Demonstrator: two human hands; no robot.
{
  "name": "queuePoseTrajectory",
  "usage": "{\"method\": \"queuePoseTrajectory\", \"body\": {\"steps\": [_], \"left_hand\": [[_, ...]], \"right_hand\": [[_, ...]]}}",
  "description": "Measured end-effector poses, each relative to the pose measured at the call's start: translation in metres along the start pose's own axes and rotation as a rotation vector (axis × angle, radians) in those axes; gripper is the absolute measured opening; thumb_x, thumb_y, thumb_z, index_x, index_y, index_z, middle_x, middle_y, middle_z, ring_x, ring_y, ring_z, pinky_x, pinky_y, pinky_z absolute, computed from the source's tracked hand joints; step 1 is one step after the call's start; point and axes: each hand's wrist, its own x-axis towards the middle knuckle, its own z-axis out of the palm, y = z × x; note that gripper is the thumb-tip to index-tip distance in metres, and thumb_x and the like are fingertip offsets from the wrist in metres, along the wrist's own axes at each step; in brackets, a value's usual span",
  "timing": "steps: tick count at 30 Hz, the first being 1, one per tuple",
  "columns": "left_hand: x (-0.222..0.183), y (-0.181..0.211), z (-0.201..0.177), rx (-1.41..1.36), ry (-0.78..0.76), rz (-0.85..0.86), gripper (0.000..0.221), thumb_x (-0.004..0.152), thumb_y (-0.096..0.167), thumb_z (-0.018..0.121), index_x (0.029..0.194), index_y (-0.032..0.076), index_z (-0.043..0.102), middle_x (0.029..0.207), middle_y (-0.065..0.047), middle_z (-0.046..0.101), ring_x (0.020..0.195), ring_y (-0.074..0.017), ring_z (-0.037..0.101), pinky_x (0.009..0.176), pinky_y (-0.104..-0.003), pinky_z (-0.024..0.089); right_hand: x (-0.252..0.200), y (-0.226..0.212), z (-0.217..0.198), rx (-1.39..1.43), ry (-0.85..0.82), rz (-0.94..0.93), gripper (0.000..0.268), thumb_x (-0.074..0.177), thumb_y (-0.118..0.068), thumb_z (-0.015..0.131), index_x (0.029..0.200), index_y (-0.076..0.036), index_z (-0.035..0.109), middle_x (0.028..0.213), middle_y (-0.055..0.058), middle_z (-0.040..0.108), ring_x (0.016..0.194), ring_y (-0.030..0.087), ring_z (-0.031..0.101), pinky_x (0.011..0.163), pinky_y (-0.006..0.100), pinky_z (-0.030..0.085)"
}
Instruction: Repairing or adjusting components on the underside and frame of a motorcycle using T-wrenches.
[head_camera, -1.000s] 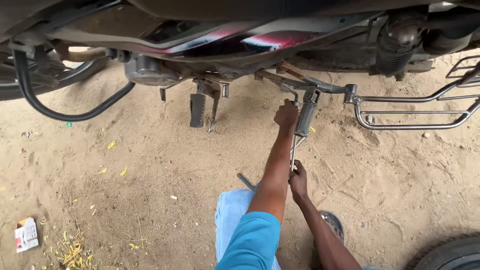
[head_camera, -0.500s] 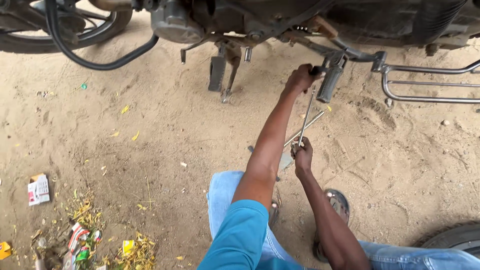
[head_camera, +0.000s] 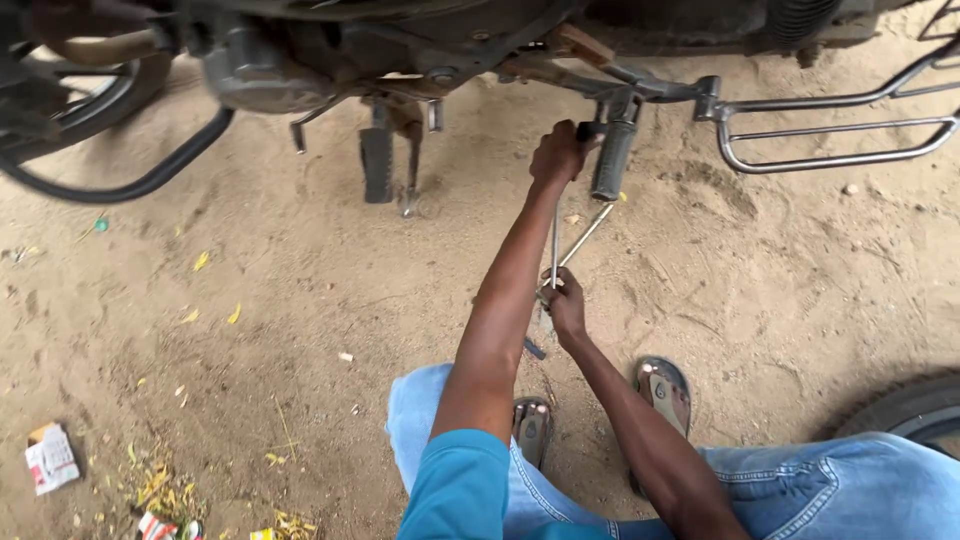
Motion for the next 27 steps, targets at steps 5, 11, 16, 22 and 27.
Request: {"method": "queuePoseTrajectory", "body": {"steps": [5,11,16,22,27], "left_hand": [[0.008,-0.005,0.038,0.062,0.032,-0.082,0.051,0.095,0.056,0.061,0.122,0.014,0.057,0.113,-0.018,0.070,0.101,-0.0401,0.070,0.079,-0.058,0.057],[0.047,-0.026,0.077,0.133,0.068,-0.226,0.047,0.093,0.050,0.063,0.126,0.019,0.055,0.120,-0.017,0.069,0.111,-0.0430,0.067,0.086,-0.061,0.055],[0.043,-0.021,0.071,0.135,0.050,-0.295,0.049,0.094,0.051,0.061,0.130,0.018,0.052,0.122,-0.017,0.069,0.115,-0.0430,0.066,0.090,-0.060,0.054],[0.033,-0.013,0.053,0.117,-0.003,-0.264,0.037,0.099,0.045,0.052,0.121,0.017,0.058,0.124,-0.016,0.069,0.116,-0.0415,0.066,0.092,-0.058,0.054],[0.021,-0.017,0.038,0.056,0.014,-0.095,0.030,0.106,0.039,0.047,0.111,0.014,0.062,0.111,-0.015,0.072,0.102,-0.0329,0.069,0.084,-0.051,0.054]], "right_hand": [[0.019,-0.007,-0.010,0.045,0.036,0.055,0.025,0.088,0.004,0.052,0.109,-0.006,0.058,0.075,0.003,0.057,0.062,0.010,0.047,0.056,0.028,0.040],[0.027,-0.018,-0.030,0.058,0.054,0.115,0.026,0.089,0.003,0.052,0.113,-0.007,0.058,0.075,0.003,0.058,0.063,0.010,0.047,0.058,0.028,0.040],[0.022,-0.025,-0.047,0.045,0.070,0.092,0.024,0.088,0.003,0.055,0.111,-0.004,0.059,0.073,0.004,0.055,0.063,0.011,0.046,0.057,0.028,0.037],[0.016,-0.028,-0.052,0.070,0.140,0.084,0.022,0.088,0.000,0.059,0.109,-0.006,0.058,0.071,0.002,0.054,0.062,0.011,0.045,0.055,0.029,0.036],[0.008,-0.024,-0.045,0.051,0.148,0.070,0.022,0.089,-0.001,0.058,0.111,-0.006,0.059,0.071,0.002,0.055,0.061,0.011,0.045,0.055,0.029,0.037]]}}
